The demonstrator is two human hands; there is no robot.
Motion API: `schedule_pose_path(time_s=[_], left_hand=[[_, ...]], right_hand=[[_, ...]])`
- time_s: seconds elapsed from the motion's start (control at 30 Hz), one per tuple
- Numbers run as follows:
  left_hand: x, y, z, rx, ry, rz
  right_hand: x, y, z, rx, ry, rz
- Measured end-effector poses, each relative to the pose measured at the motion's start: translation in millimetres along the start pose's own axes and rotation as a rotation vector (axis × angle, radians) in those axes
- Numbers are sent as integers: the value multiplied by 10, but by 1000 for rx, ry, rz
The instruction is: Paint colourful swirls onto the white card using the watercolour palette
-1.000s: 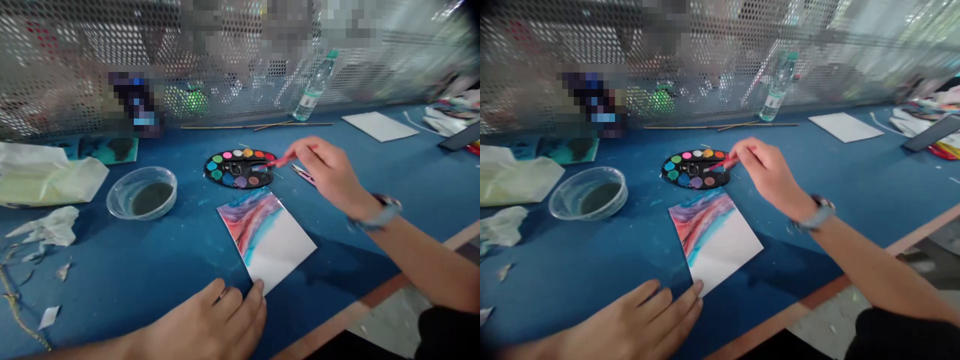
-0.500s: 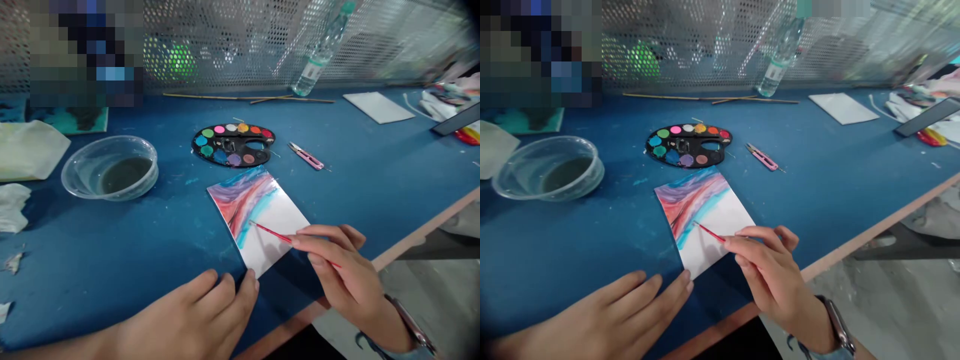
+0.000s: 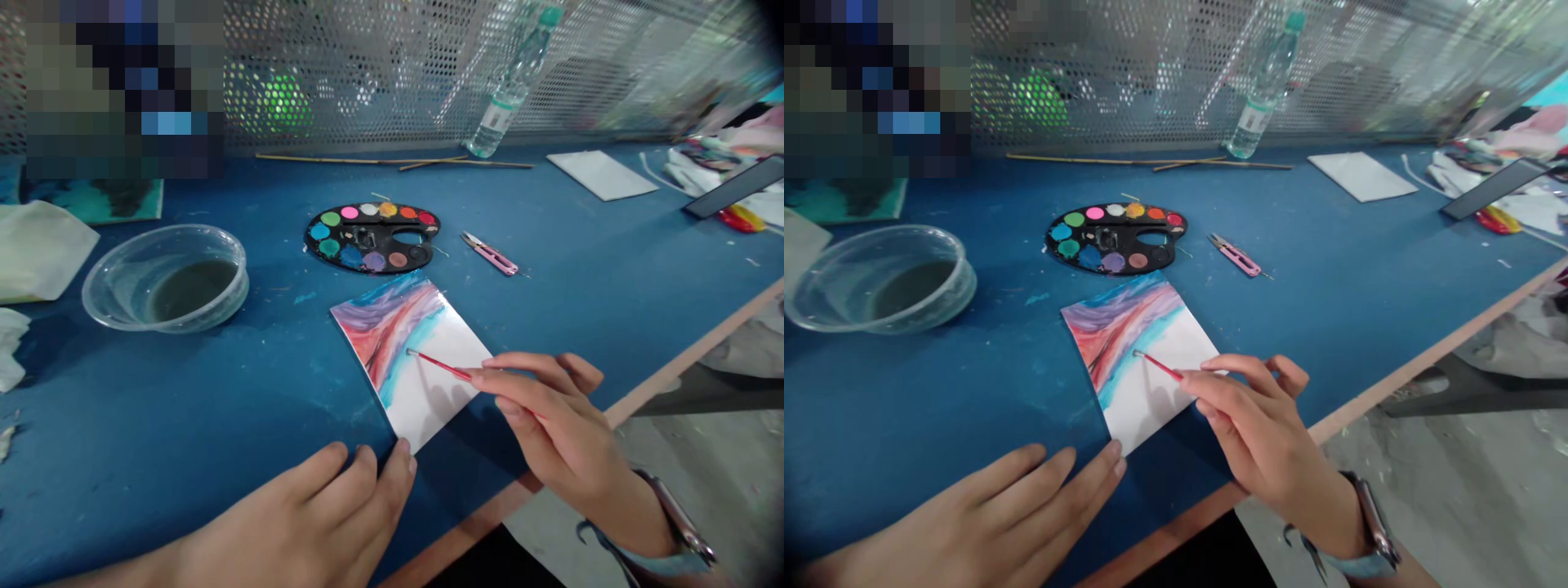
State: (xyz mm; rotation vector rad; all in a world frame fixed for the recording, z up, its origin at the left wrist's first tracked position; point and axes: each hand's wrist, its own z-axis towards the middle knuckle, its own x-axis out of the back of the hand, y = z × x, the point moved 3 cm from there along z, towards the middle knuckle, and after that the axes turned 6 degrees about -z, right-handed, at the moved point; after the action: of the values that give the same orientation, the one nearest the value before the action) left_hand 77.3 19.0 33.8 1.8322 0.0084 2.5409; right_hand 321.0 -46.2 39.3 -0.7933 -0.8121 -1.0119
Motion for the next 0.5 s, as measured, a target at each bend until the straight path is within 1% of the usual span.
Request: schedule_pose_path(time_s=[0.1,0.13,0.23,0.27,0.37,0.4,0.5], left_hand=[[-17,9,-11,-1,14,-3],[-25,11,-17,-3,15,-3],[-52,4,-41,11,-6,1],[-59,2,-52,12,-4,4],[-79,0,-86,-3,17,10],[-89,0,-96,-6,17,9],[-108,-1,-113,2,25,13]], right_hand=[[-15,53,22,30,-56,52],[-18,86,30,28,-55,38],[-2,217,43,-54,25,-121],[-3,249,43,-64,26,-138],[-24,311,38,-17,-47,-86],[-18,342,42,-28,-44,-114],[53,478,102,-140,62,-305]])
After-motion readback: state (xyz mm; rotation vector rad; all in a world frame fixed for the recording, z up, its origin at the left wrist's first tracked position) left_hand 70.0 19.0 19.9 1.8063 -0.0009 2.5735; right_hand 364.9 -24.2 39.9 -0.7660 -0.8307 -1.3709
